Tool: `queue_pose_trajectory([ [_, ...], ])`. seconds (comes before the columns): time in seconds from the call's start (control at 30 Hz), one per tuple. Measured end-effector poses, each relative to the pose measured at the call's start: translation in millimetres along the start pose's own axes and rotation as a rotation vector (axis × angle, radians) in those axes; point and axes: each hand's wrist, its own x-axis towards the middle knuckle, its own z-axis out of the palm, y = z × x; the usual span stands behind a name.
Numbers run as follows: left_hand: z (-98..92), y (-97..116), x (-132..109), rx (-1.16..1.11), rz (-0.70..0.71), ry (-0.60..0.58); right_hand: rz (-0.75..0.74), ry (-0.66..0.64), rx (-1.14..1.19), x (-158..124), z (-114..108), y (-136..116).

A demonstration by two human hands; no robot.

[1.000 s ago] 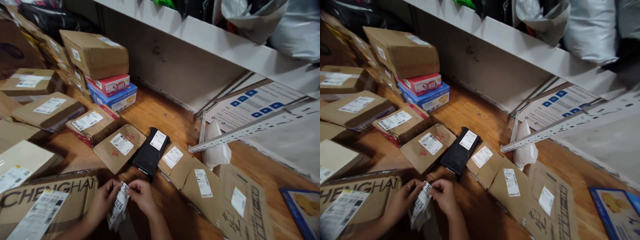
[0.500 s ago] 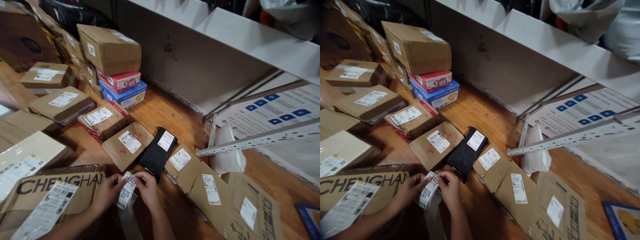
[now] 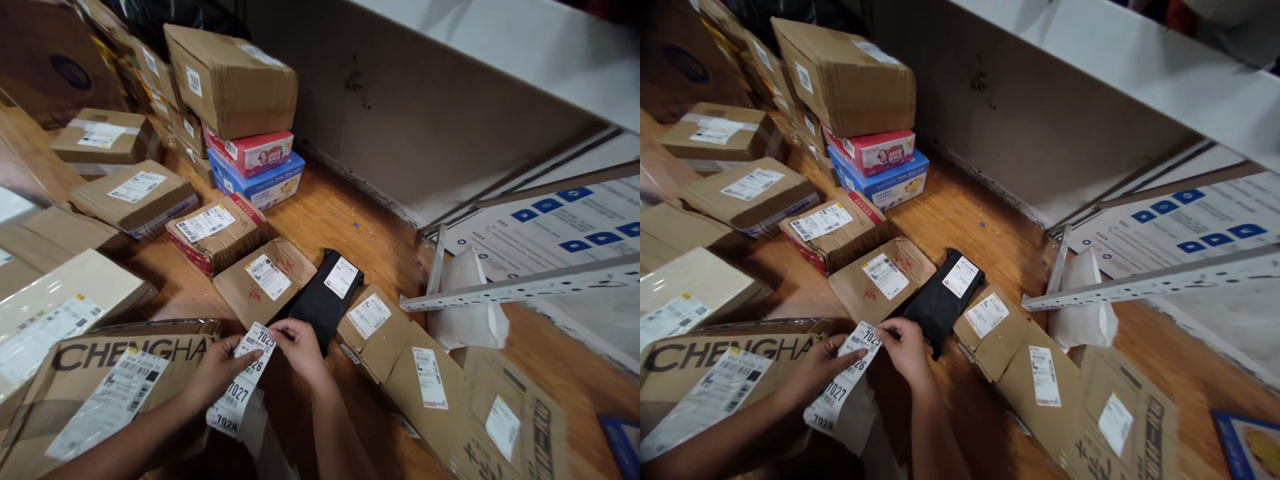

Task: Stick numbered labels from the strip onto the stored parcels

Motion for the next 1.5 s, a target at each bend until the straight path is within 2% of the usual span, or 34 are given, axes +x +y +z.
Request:
queue_pose_trajectory([
  [0.23, -7.4, -8.5, 1.9, -0.008, 0.025, 0.012, -0.008, -0.033, -0.018, 6.6, 3.7, -2.8],
  [0.53, -8.1, -3.6, 2.5, -0.034, -0.017, 0.024, 0.024, -0.049, -0.051, 9.2, 3.7, -10.2],
  [0.7, -6.9, -6.6, -0.5, 0.030, -0.015, 0.033, 0.076, -0.082, -0.023, 10.4, 4.8, 5.5],
  [0.77, -8.1, -9.6, -12.0, 0.102, -0.061, -0.038, 0.086, -0.057, -0.034, 10.1, 0.7, 19.4],
  [0.83, -12.6, -10.0, -27.6, 0.232, -0.072, -0.205, 0.076, 0.061, -0.074, 10.7, -3.1, 33.1],
  [0.9, -21.1, -3.7, -39.3, 0.425, -0.011, -0.398, 0.049, 0.184, -0.126, 13.1, 0.5, 42.5],
  [0.93, -27.1, 2.6, -40.9, 0.523, 0.050, -0.449, 0.031, 0.208, -0.153, 14.9, 6.9, 44.9],
  [0.97, -34.2, 10.5, -38.4, 0.609, 0.126, -0.459, 0.010, 0.204, -0.184, 16.8, 16.4, 45.8],
  [1.07, -60.3, 36.5, -7.5, 0.747, 0.430, -0.283, -0.063, 0.178, -0.298, 23.2, 55.8, 45.0],
  [1.13, -77.9, 47.4, 23.5, 0.863, 0.510, -0.256, -0.094, 0.218, -0.435, 27.3, 79.3, 47.1],
  [1.23, -94.6, 49.4, 61.3, 0.995, 0.529, -0.353, -0.227, 0.285, -0.857, 31.4, 97.3, 59.2],
  [1.3, -96.8, 45.5, 73.1, 1.054, 0.501, -0.399, -0.337, 0.308, -1.068, 32.3, 99.9, 69.7],
  [1.4, -92.0, 40.0, 74.8, 1.110, 0.422, -0.387, -0.421, 0.331, -1.106, 31.8, 99.3, 81.0],
  [1.5, -87.3, 37.6, 71.7, 1.107, 0.403, -0.359, -0.474, 0.387, -1.127, 31.5, 98.3, 83.9],
])
